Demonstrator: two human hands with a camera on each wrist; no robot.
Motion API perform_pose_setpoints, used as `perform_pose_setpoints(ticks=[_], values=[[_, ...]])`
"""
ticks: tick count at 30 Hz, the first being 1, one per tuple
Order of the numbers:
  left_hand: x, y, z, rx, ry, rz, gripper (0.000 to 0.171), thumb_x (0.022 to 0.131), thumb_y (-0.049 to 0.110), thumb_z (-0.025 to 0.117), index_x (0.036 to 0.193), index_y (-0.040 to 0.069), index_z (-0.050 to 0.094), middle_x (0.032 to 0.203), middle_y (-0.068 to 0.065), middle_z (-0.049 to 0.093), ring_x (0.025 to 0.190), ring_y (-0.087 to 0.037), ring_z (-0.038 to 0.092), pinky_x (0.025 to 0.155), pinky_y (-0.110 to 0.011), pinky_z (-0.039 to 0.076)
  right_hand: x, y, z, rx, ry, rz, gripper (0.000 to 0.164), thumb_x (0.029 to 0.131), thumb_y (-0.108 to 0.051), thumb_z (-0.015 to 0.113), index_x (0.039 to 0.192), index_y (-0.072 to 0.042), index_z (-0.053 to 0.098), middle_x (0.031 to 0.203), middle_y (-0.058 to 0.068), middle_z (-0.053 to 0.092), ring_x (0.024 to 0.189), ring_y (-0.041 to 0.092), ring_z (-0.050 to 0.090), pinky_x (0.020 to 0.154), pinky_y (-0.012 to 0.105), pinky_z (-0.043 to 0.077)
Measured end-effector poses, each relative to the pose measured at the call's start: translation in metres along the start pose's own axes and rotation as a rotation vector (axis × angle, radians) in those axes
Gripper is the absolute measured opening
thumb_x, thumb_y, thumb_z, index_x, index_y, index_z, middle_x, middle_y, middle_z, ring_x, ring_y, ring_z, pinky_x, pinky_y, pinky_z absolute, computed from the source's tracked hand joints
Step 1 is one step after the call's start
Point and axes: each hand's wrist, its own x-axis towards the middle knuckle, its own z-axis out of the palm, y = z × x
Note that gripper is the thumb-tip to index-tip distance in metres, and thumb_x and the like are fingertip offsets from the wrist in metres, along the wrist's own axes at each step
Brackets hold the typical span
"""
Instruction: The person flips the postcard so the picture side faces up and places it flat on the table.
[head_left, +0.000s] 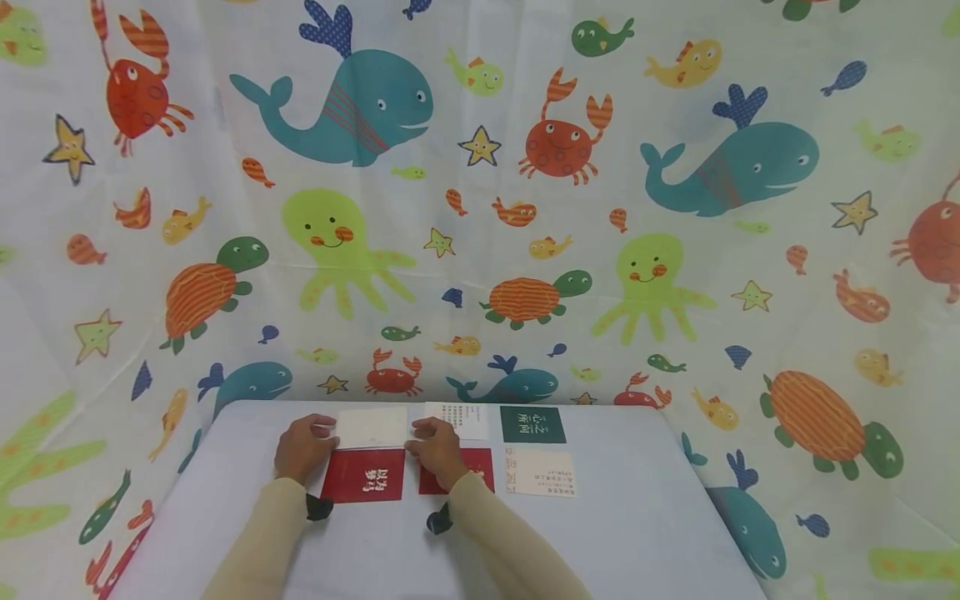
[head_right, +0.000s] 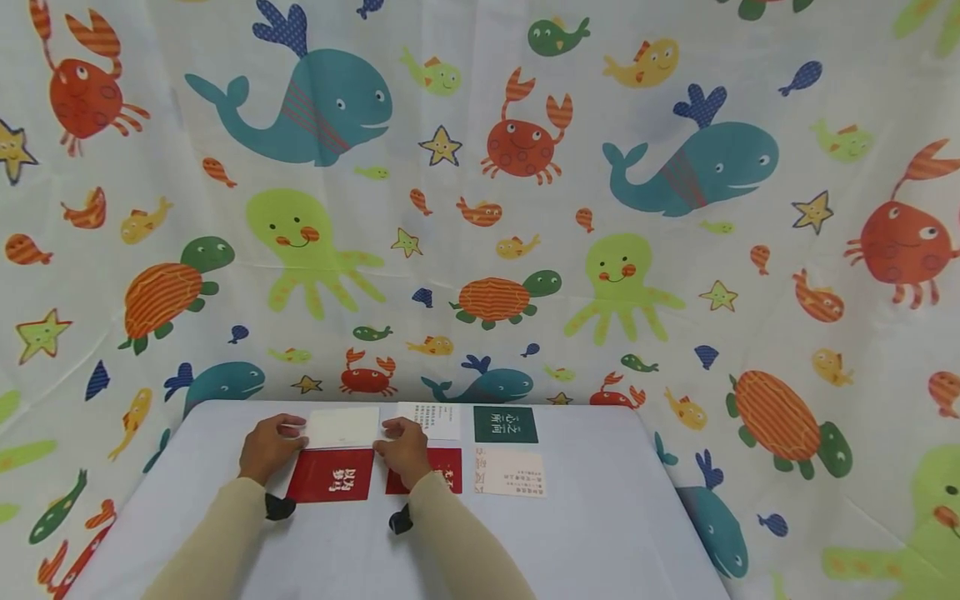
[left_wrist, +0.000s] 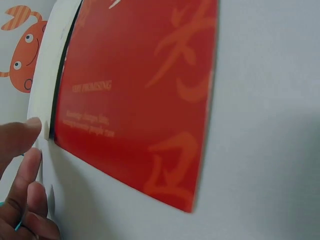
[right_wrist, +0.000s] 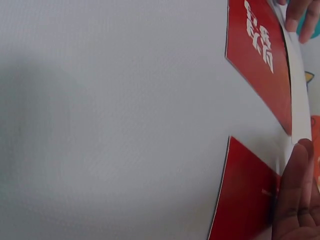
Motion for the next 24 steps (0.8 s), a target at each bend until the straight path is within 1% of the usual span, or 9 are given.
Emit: perform_pose_setpoints(ticks=[3, 7, 15, 24], values=[[-0.002, 0.001, 0.001, -0.011, -0.003, -0.001, 0.047, 0.096, 0.016, 0.076, 0.139, 0.002, 0.063, 0.135, -0.028, 0.068, 0.123, -0.047, 0.065, 0.102, -0.065, 0.055, -0.003, -0.002, 0.002, 0.026, -0.028, -0.01, 0.037, 0.09, -0.02, 0.085, 0.125, -0.025, 0.073, 0.126, -0.003, 0.075, 0.102, 0.015, 0.071, 0.085, 0.037, 0.064], [-0.003, 0.002, 0.003, -0.015, 0.0, 0.001, 0.046, 0.096, 0.015, 0.076, 0.138, 0.002, 0.064, 0.135, -0.028, 0.069, 0.122, -0.047, 0.067, 0.101, -0.065, 0.056, -0.005, -0.002, 0.006, 0.04, -0.043, -0.011, 0.036, 0.09, -0.021, 0.085, 0.124, -0.025, 0.073, 0.125, -0.004, 0.075, 0.102, 0.016, 0.071, 0.085, 0.039, 0.064], [-0.004, 0.0, 0.005, -0.009, 0.012, 0.003, 0.047, 0.093, 0.013, 0.078, 0.137, 0.002, 0.064, 0.133, -0.028, 0.07, 0.119, -0.047, 0.069, 0.099, -0.064, 0.058, -0.007, -0.003, 0.012, 0.021, -0.033, -0.005, 0.035, 0.09, -0.022, 0.085, 0.123, -0.024, 0.074, 0.123, -0.004, 0.075, 0.101, 0.017, 0.069, 0.087, 0.043, 0.064], [-0.006, 0.0, 0.007, -0.004, 0.025, 0.01, 0.044, 0.094, 0.011, 0.077, 0.136, 0.002, 0.064, 0.132, -0.028, 0.07, 0.119, -0.047, 0.069, 0.1, -0.064, 0.057, -0.01, -0.007, 0.012, 0.057, -0.012, 0.033, 0.031, 0.09, -0.02, 0.084, 0.119, -0.023, 0.075, 0.12, -0.003, 0.075, 0.094, 0.016, 0.069, 0.086, 0.04, 0.063]])
